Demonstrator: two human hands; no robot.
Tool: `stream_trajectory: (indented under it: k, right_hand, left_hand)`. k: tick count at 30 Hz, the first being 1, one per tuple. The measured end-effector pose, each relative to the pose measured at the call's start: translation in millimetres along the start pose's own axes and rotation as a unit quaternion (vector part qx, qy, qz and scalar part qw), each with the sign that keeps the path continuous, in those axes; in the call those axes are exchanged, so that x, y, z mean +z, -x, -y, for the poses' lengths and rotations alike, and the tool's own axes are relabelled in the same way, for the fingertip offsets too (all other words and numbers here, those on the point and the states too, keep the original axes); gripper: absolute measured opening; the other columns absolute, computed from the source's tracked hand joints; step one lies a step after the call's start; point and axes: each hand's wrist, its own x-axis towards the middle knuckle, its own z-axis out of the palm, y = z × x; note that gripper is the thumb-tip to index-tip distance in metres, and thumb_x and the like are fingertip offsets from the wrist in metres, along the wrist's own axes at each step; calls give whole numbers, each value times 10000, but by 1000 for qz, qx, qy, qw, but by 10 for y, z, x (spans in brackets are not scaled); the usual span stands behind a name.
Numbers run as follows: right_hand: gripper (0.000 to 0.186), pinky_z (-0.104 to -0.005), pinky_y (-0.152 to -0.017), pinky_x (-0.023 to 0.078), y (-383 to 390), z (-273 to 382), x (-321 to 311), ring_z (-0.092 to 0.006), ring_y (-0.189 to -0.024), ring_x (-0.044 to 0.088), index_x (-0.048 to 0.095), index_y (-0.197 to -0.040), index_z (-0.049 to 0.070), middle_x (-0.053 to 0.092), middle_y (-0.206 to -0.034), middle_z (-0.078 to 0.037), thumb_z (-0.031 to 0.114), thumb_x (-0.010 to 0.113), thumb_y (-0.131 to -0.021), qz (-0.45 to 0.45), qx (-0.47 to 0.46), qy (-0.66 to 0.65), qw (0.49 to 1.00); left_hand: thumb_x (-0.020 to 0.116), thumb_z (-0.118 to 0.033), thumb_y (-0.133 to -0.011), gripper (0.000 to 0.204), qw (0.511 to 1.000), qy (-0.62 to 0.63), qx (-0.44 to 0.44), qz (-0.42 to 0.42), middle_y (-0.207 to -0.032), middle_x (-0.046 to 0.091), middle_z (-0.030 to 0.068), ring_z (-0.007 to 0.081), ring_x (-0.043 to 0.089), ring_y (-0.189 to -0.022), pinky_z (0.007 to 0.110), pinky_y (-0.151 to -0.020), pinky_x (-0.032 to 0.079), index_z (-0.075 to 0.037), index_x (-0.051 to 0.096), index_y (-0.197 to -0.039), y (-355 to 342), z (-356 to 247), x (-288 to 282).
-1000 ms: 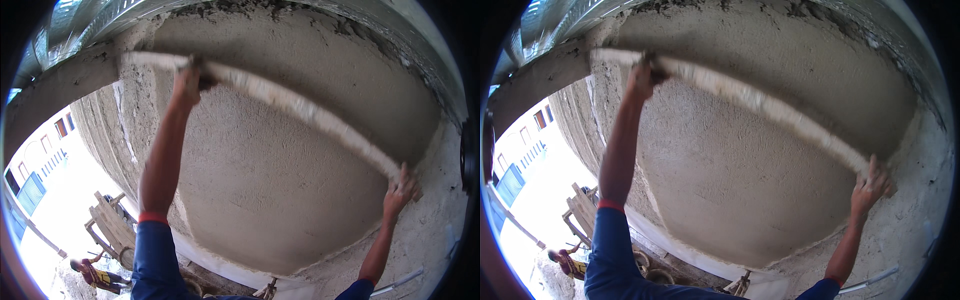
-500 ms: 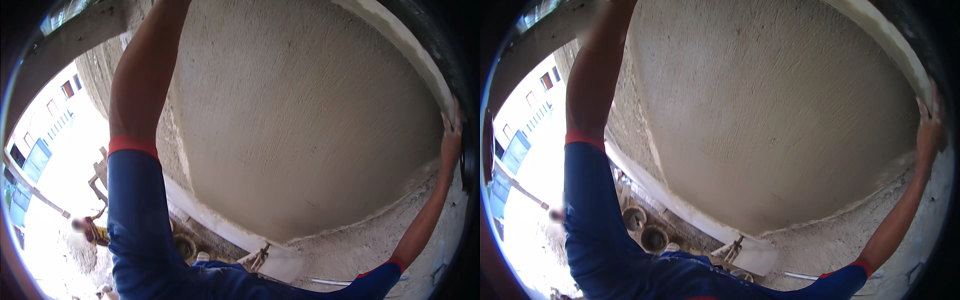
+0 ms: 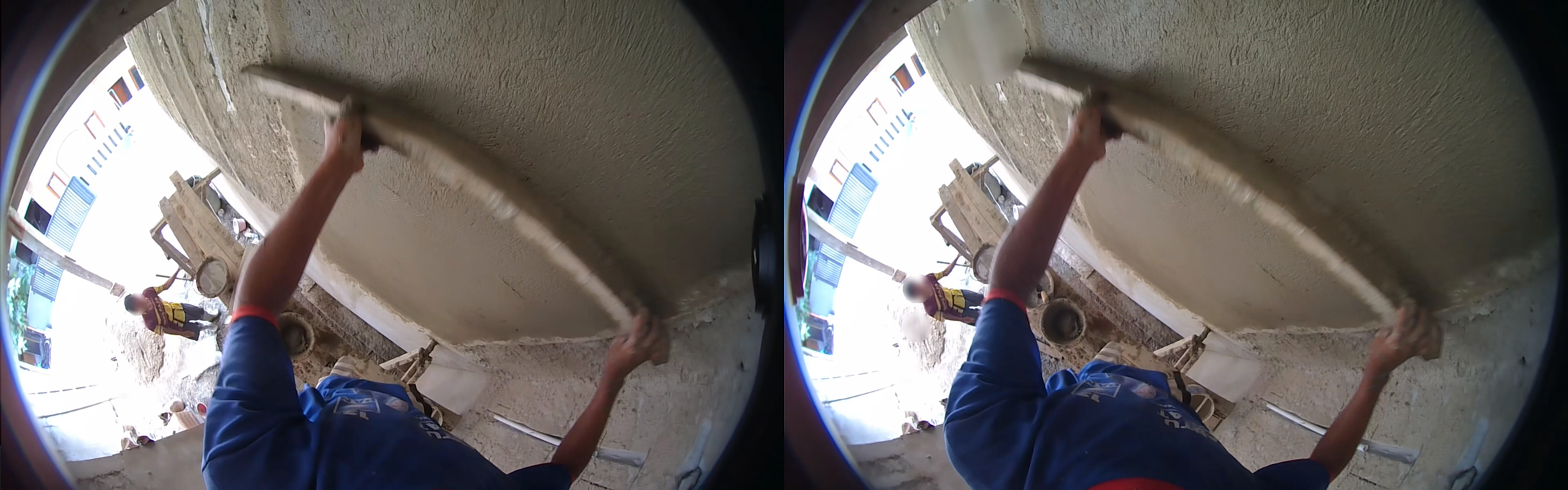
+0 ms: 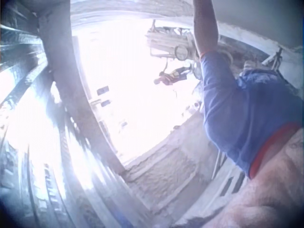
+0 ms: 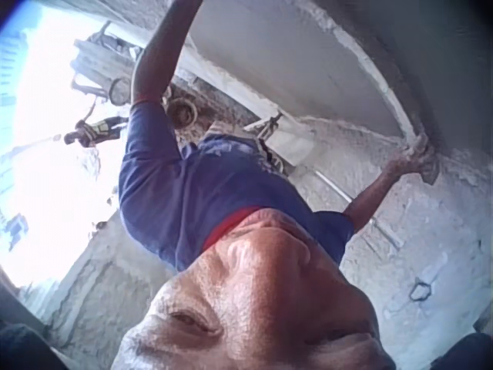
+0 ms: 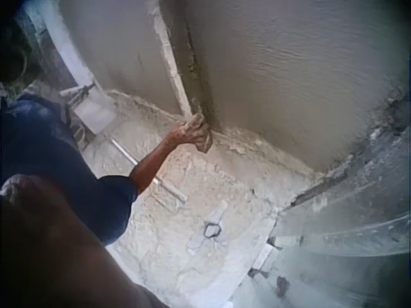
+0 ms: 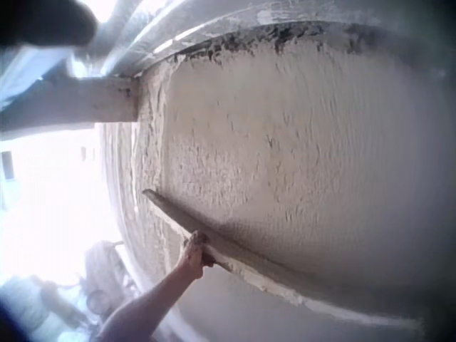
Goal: The person applies wet plaster from a bucket onto a wall using a trowel and then smooths it using a long wooden board.
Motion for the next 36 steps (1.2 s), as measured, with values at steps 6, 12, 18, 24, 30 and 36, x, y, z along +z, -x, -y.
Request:
stream_trajectory:
  k: [6,12,18,24,30,36]
  right_hand:
    - [718,-523,-961,251,1253,570,536,-341,-1190,356,481,-1226,238,407,-1268,-124,-1,668,-575,81,13,-57,995]
    - [693,-577,-957,194,2620,1274,1345,-377,-1178,326,499,-1199,253,374,-1259,-157,5,667,-575,101,36,-120,987]
    - [663,-609,-948,182,3456,2549,2046,-402,-1179,297,520,-1146,264,386,-1204,-143,-12,658,-560,116,115,-157,974]
    - [566,-620,-987,165,3134,2208,1813,-409,-1145,323,555,-1049,248,405,-1131,-128,-23,627,-558,24,132,-138,981]
    - [564,-635,-1009,130,1676,1172,999,-325,-1192,340,545,-1118,247,409,-1164,-117,-40,565,-632,-55,78,-54,994]
    - [649,-554,-1049,147,-41,113,-31,-322,-1197,337,471,-1209,236,414,-1195,-114,-40,578,-631,-135,67,35,988]
  left_hand:
    - [582,-378,-808,328,987,-2,-105,-119,-599,478,63,134,442,-399,264,-309,327,-91,447,-890,614,1349,-670]
    - [489,-320,-876,237,985,-158,-64,-31,-606,486,54,138,473,-453,263,-402,385,-99,479,-959,878,2643,-1698]
    - [432,-317,-899,196,983,-148,-22,-110,-642,501,31,131,462,-466,264,-436,377,-146,528,-911,881,3689,-3088]
    - [469,-401,-868,241,996,39,-84,-4,-560,458,-17,92,398,-430,235,-386,300,-167,516,-830,902,3475,-2447]
    - [503,-385,-860,302,999,-4,48,-6,-546,493,39,116,444,-408,242,-369,348,-84,524,-877,673,1722,-1095]
    - [524,-380,-859,364,993,54,93,43,-566,548,97,166,511,-421,263,-414,415,-28,541,-948,213,31,317]
